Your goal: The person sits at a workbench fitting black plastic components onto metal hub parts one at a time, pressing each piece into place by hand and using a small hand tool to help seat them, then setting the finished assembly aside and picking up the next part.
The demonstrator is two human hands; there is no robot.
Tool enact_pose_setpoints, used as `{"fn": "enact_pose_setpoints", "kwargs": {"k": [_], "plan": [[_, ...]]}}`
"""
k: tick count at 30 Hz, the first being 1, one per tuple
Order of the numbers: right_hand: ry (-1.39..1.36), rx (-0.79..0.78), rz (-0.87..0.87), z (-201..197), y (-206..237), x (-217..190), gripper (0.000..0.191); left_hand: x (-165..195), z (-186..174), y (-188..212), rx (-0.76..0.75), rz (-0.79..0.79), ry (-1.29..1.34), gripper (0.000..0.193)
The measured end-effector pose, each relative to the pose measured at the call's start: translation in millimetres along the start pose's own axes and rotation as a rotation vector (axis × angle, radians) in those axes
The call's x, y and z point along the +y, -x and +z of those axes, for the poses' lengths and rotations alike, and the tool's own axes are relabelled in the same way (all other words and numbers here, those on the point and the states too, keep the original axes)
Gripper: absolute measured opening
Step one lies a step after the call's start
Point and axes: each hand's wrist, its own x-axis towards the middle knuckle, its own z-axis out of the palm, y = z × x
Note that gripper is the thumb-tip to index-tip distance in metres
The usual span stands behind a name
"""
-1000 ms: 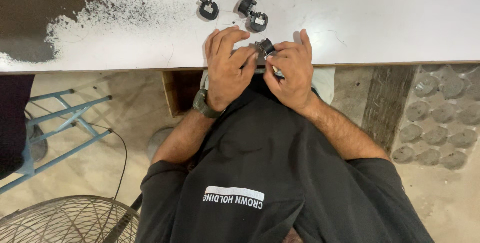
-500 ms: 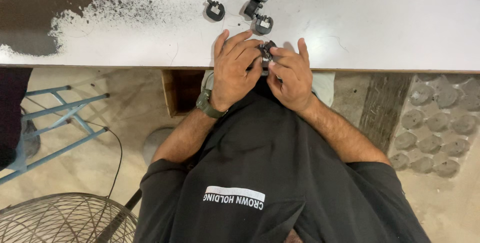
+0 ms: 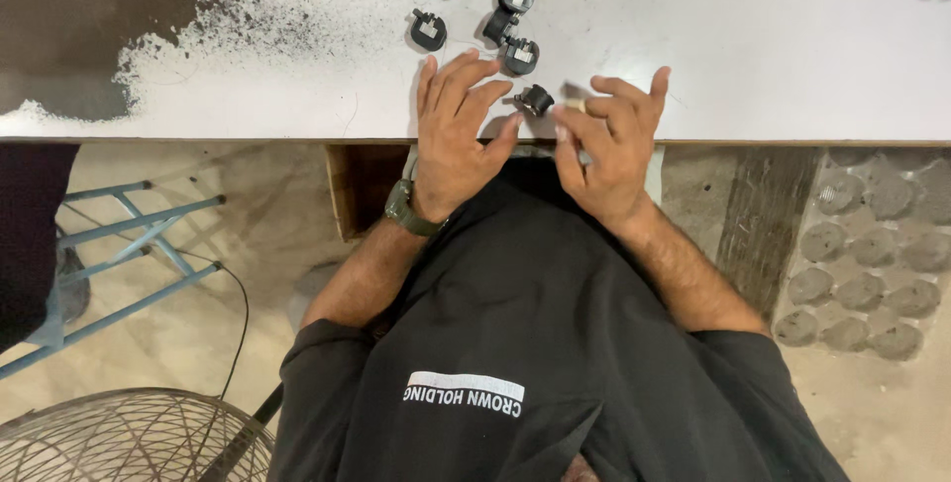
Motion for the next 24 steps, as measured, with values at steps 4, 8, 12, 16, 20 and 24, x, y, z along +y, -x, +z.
{"fn": "enact_pose_setpoints", "kwargs": {"k": [4,8,12,16,20,24], "plan": [[0.053,-0.128,0.113,-0.3,-5.6,2.1,0.048,-1.4,1.8,-1.3,-0.031,0.029,0.011,0.018],[0.097,-0.106,0.086,5.8,-6.7,4.8,0.036,-2.6,3.9,0.3,-0.015,0.076,-0.037,0.016],[0.076,-0.099,0.080,8.0,-4.1,7.5,0.035,-1.5,5.2,2.3,-0.013,0.209,-0.160,0.017],[0.044,-0.157,0.027,5.7,-3.2,10.2,0.038,2.3,5.6,0.1,-0.042,0.292,-0.148,0.018],[0.046,-0.199,-0.040,4.0,-6.1,12.7,0.039,4.7,0.6,-7.0,-0.093,0.089,0.076,0.017],[0.038,-0.181,-0.010,3.5,-7.9,13.6,0.038,3.7,-6.3,-13.0,-0.155,-0.140,0.291,0.013]]}}
